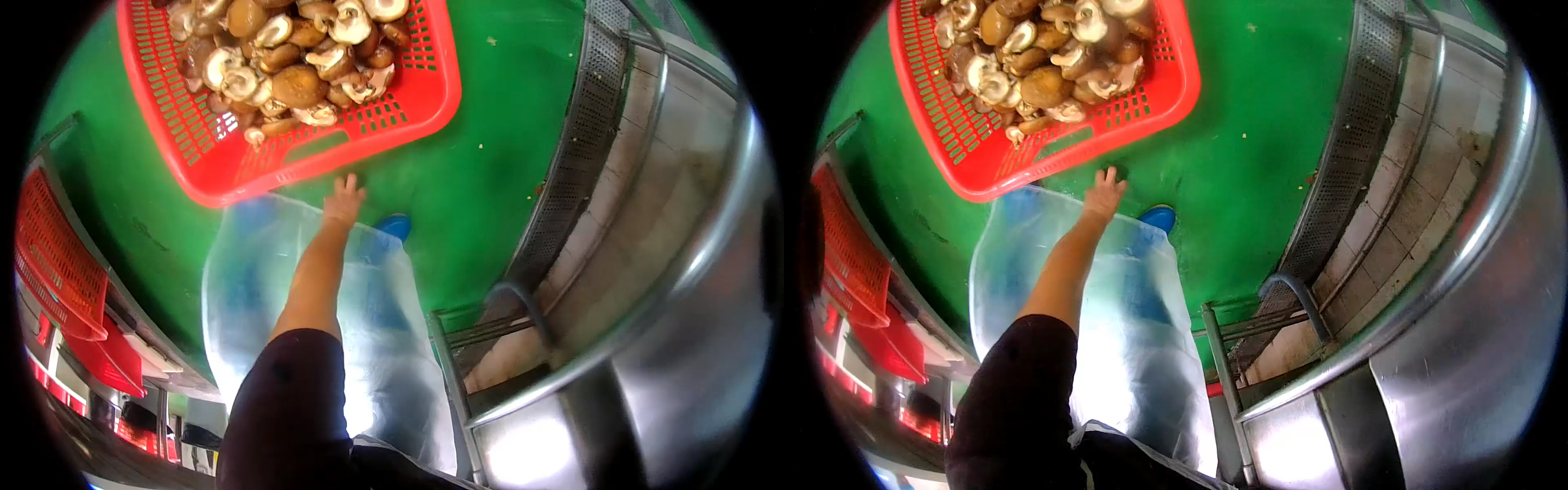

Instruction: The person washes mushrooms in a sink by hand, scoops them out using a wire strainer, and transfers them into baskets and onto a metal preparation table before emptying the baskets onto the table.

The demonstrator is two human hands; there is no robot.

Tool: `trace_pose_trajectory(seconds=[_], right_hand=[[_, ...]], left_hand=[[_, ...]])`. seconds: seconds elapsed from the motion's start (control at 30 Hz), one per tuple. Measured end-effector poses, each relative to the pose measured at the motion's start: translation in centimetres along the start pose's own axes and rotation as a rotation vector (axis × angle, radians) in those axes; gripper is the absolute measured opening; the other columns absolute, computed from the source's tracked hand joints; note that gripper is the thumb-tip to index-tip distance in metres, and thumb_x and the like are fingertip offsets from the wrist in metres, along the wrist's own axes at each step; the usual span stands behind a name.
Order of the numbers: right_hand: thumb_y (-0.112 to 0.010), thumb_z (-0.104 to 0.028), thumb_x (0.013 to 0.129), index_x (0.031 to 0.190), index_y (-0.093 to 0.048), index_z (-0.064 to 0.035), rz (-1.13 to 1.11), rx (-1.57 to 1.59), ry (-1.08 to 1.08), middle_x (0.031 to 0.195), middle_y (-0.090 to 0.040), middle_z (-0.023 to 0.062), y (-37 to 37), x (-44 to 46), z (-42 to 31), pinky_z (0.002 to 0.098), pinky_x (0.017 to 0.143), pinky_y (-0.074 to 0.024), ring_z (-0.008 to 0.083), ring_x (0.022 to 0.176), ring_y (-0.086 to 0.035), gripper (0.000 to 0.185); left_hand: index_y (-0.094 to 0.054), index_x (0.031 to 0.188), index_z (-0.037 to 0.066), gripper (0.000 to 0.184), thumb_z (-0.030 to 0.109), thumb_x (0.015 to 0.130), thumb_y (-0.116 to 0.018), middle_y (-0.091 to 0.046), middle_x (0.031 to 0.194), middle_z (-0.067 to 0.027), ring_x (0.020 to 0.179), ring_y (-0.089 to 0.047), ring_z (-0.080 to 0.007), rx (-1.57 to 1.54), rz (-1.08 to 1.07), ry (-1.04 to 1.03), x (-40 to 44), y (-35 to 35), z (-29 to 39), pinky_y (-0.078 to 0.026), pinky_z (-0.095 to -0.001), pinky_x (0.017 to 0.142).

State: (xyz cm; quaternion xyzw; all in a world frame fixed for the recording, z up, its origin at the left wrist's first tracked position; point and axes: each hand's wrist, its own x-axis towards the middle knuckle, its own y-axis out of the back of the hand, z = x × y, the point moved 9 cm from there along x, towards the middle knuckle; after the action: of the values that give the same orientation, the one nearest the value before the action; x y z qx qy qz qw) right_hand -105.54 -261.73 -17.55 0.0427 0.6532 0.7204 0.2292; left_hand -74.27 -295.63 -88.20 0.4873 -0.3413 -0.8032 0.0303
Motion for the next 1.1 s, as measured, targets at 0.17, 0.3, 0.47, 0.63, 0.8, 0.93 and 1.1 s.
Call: trace_pose_trajectory(seconds=[0.17,0.3,0.47,0.63,0.8,0.93,1.1], right_hand=[[-0.058,-0.019,0.081,0.122,-0.038,-0.0022,-0.050,0.034,0.050,0.079,-0.050,0.0036,0.9,0.3,-1.5,0.0227,0.051,-0.0419,0.0121,0.063,-0.052,0.048],[-0.058,-0.019,0.081,0.123,-0.036,-0.0026,-0.092,0.207,0.246,0.078,-0.049,0.0027,4.7,-1.2,-6.3,0.0213,0.048,-0.0414,0.0101,0.060,-0.051,0.050],[-0.066,-0.023,0.075,0.116,-0.038,-0.0030,-0.410,0.337,0.506,0.077,-0.049,0.0013,9.2,-7.2,-19.4,0.0201,0.046,-0.0385,0.0078,0.056,-0.047,0.053],[-0.068,-0.019,0.070,0.121,-0.035,-0.0050,-1.230,0.886,0.314,0.088,-0.054,0.0103,10.8,-8.0,-20.5,0.0261,0.057,-0.0466,0.0164,0.063,-0.054,0.062],[-0.062,-0.013,0.075,0.123,-0.033,-0.0058,-1.712,1.430,-0.099,0.083,-0.051,0.0085,13.0,-13.9,-17.0,0.0267,0.056,-0.0460,0.0152,0.063,-0.053,0.056],[-0.060,-0.011,0.076,0.122,-0.034,-0.0061,-1.364,1.108,0.172,0.081,-0.049,0.0080,17.3,-12.1,-13.5,0.0289,0.058,-0.0452,0.0141,0.067,-0.053,0.053],[-0.061,-0.014,0.073,0.127,-0.029,-0.0049,-0.513,0.552,0.638,0.093,-0.054,0.0174,22.3,-9.3,-12.5,0.0370,0.070,-0.0462,0.0300,0.079,-0.056,0.063]], left_hand=[[-0.054,0.088,0.008,0.018,0.008,0.070,-0.057,-0.046,0.096,-0.0162,0.090,-0.048,-0.0333,-0.154,0.090,-0.110,-5.2,2.8,0.4,-0.047,-0.0409,0.073],[-0.052,0.083,0.004,0.016,0.010,0.070,-0.059,-0.048,0.087,-0.0168,0.085,-0.049,-0.0342,-0.505,0.337,-0.259,-13.3,22.3,4.7,-0.042,-0.0437,0.072],[-0.053,0.103,0.002,0.030,0.011,0.075,-0.060,-0.045,0.114,-0.0194,0.106,-0.044,-0.0355,-0.346,0.767,-0.087,-20.4,45.9,3.9,-0.036,-0.0415,0.090],[-0.046,0.116,0.002,0.041,0.006,0.077,-0.055,-0.045,0.120,-0.0197,0.112,-0.042,-0.0346,-0.417,1.125,-0.439,-37.4,67.8,18.4,-0.030,-0.0418,0.098],[-0.047,0.115,0.001,0.035,0.007,0.082,-0.053,-0.051,0.112,-0.0114,0.104,-0.049,-0.0207,-1.116,0.459,-0.834,-46.1,70.2,36.7,-0.040,-0.0323,0.088],[-0.039,0.124,0.005,0.047,0.020,0.084,-0.057,-0.049,0.114,-0.0083,0.100,-0.050,-0.0193,-1.402,-0.533,-0.475,-45.5,61.4,50.1,-0.041,-0.0318,0.087],[-0.045,0.102,0.006,0.028,0.025,0.085,-0.056,-0.053,0.092,-0.0081,0.075,-0.055,-0.0182,-1.418,-0.733,-0.291,-42.1,60.5,59.9,-0.046,-0.0319,0.067]])
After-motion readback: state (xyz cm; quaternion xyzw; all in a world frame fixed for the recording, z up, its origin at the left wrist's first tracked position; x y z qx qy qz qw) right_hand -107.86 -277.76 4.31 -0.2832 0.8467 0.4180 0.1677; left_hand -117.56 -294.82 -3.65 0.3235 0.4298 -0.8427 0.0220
